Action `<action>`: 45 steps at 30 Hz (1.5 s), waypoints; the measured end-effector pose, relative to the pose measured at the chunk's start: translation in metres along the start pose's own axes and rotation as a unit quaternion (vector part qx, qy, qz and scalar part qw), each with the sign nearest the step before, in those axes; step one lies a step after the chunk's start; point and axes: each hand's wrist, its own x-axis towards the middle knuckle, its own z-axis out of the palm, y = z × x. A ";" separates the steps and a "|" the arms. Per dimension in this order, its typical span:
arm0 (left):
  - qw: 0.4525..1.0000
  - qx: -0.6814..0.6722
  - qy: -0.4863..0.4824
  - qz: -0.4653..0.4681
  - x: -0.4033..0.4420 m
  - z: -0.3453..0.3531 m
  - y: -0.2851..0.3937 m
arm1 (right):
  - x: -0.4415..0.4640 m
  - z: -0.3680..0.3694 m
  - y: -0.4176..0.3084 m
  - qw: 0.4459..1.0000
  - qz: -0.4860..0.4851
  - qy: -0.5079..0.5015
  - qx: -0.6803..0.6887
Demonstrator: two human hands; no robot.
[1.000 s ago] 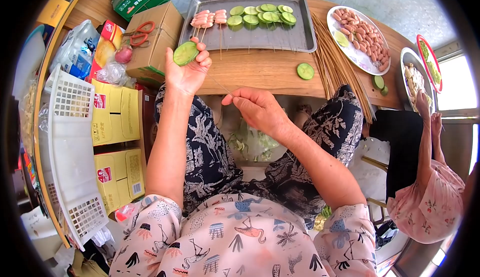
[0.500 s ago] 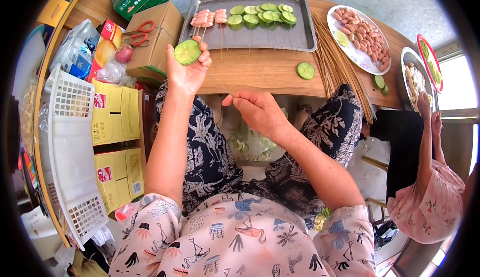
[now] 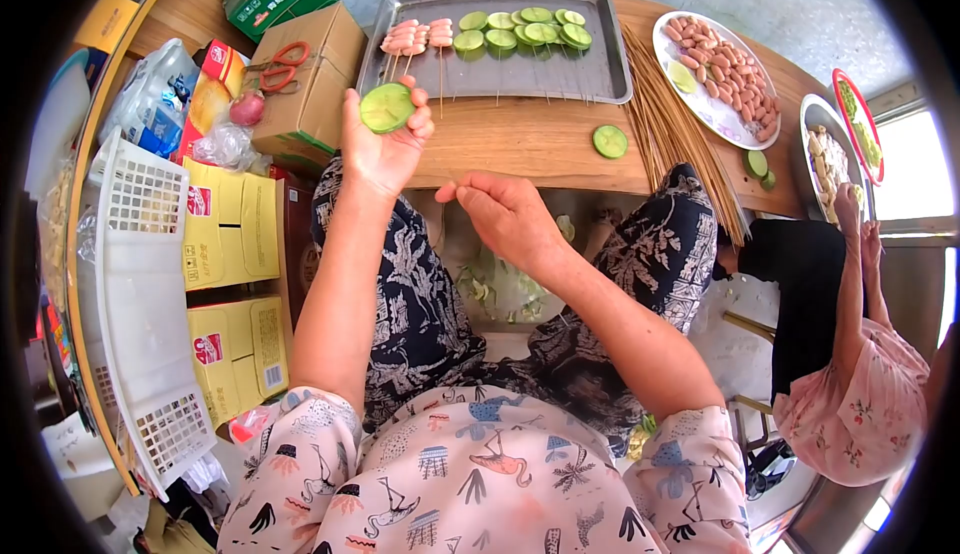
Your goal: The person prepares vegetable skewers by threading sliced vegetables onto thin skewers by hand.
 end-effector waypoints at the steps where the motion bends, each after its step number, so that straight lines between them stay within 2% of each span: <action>1: 1.000 0.012 0.018 -0.013 -0.001 0.003 -0.003 | 0.002 0.001 0.000 1.000 -0.006 0.008 -0.009; 5: 1.000 0.004 0.010 0.008 -0.002 0.006 -0.006 | 0.007 0.002 -0.005 1.000 0.011 0.003 0.027; 12: 0.999 -0.034 -0.004 -0.006 -0.001 0.009 -0.008 | 0.014 0.007 0.005 0.999 -0.026 0.012 0.031; 15: 1.000 -0.026 -0.013 0.011 -0.001 0.005 -0.008 | 0.014 0.007 0.004 0.999 -0.032 0.006 0.032; 20: 0.998 0.002 0.045 0.046 -0.003 0.011 -0.008 | 0.012 0.010 -0.001 0.999 -0.017 -0.012 0.038; 22: 0.998 0.021 0.047 0.048 -0.001 0.012 -0.008 | 0.013 0.009 0.000 0.996 -0.008 -0.012 0.091; 45: 0.992 0.094 0.065 0.047 -0.006 0.027 -0.016 | 0.021 0.009 -0.001 0.995 -0.011 0.032 0.096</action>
